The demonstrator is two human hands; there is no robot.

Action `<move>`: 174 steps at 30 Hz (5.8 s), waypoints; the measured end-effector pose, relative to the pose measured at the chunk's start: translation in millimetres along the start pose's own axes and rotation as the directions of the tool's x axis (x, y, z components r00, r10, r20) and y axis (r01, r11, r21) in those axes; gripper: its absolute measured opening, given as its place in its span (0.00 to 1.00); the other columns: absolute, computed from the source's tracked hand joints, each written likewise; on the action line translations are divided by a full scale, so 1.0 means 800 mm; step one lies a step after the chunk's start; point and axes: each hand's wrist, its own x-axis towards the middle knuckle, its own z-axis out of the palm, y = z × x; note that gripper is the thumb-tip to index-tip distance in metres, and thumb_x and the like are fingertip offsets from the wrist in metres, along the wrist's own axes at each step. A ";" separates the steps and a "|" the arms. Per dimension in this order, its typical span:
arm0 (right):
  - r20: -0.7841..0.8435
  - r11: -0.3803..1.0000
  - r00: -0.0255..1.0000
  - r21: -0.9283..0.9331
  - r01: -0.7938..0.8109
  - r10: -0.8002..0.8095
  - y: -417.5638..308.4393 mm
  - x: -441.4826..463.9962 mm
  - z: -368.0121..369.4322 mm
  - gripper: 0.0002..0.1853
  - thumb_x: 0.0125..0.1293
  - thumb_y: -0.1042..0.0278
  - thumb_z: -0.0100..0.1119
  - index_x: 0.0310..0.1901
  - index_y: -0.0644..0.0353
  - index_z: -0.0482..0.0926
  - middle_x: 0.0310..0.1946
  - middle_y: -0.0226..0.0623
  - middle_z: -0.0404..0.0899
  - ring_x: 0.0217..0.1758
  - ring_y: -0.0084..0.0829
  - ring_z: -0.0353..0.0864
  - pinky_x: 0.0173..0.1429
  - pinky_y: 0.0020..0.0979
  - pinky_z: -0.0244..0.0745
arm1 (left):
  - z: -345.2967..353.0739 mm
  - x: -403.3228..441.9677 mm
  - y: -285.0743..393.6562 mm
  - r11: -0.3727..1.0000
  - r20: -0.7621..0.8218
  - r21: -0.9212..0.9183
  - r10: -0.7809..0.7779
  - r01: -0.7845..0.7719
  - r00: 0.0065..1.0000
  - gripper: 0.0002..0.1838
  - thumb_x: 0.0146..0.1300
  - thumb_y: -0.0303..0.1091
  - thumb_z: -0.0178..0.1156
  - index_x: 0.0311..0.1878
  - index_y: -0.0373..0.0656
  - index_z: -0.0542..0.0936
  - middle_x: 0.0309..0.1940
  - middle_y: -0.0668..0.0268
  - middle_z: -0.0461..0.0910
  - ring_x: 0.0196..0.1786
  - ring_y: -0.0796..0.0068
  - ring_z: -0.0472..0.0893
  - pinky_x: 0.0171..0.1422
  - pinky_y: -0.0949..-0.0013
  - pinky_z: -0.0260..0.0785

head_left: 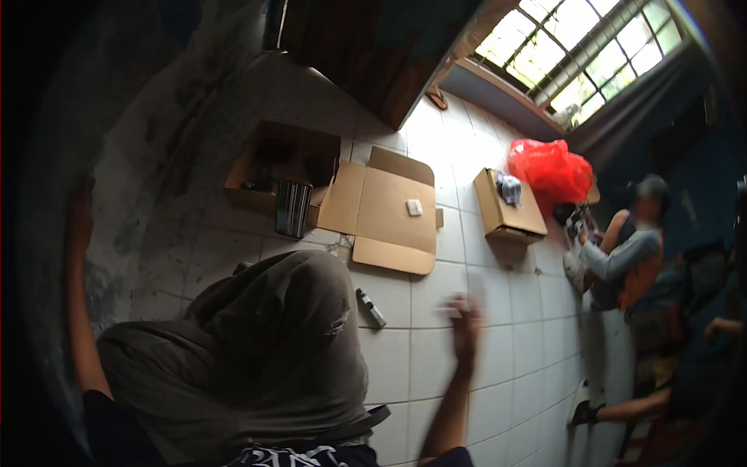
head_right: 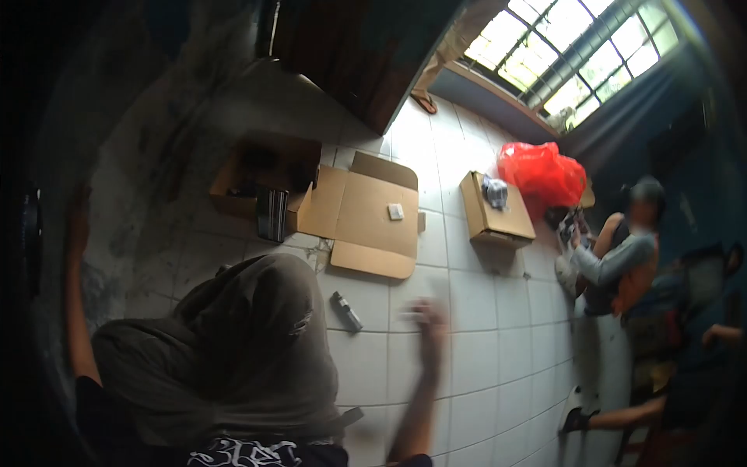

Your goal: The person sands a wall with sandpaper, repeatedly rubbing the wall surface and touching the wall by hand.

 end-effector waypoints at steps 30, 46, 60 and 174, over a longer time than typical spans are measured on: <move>0.463 0.987 0.876 -0.006 0.159 -0.138 -0.092 0.059 0.152 0.18 0.65 0.71 0.53 0.56 0.64 0.71 0.30 0.31 0.74 0.34 0.20 0.76 0.39 0.23 0.73 | -0.005 -0.067 -0.027 0.938 -0.042 -0.291 -0.207 0.186 0.977 0.30 0.58 0.13 0.30 0.66 0.37 0.58 0.66 0.52 0.60 0.70 0.60 0.58 0.74 0.63 0.45; 0.811 0.978 0.568 0.022 0.207 -0.139 -0.011 0.060 0.376 0.16 0.59 0.67 0.60 0.48 0.58 0.76 0.28 0.29 0.74 0.29 0.19 0.72 0.37 0.23 0.69 | -0.104 -0.104 0.041 0.925 0.055 -0.214 -0.309 0.314 0.949 0.37 0.52 0.08 0.34 0.69 0.41 0.54 0.67 0.55 0.58 0.71 0.62 0.55 0.74 0.62 0.49; 0.815 0.984 0.579 -0.100 0.150 -0.006 -0.016 0.057 0.376 0.15 0.61 0.66 0.60 0.49 0.60 0.76 0.32 0.29 0.74 0.37 0.20 0.73 0.47 0.23 0.69 | -0.034 0.044 0.052 0.985 -0.009 0.075 -0.157 0.157 0.988 0.32 0.55 0.11 0.36 0.65 0.39 0.60 0.66 0.53 0.59 0.68 0.55 0.59 0.70 0.59 0.53; -0.095 0.175 0.405 -0.970 0.166 -0.909 -0.533 -0.029 -0.033 0.15 0.67 0.62 0.43 0.51 0.59 0.66 0.42 0.39 0.62 0.43 0.31 0.61 0.48 0.35 0.58 | -0.111 -0.108 0.063 0.928 -0.349 -0.257 -0.349 0.269 0.870 0.34 0.53 0.13 0.45 0.66 0.44 0.60 0.61 0.56 0.66 0.63 0.55 0.67 0.64 0.59 0.62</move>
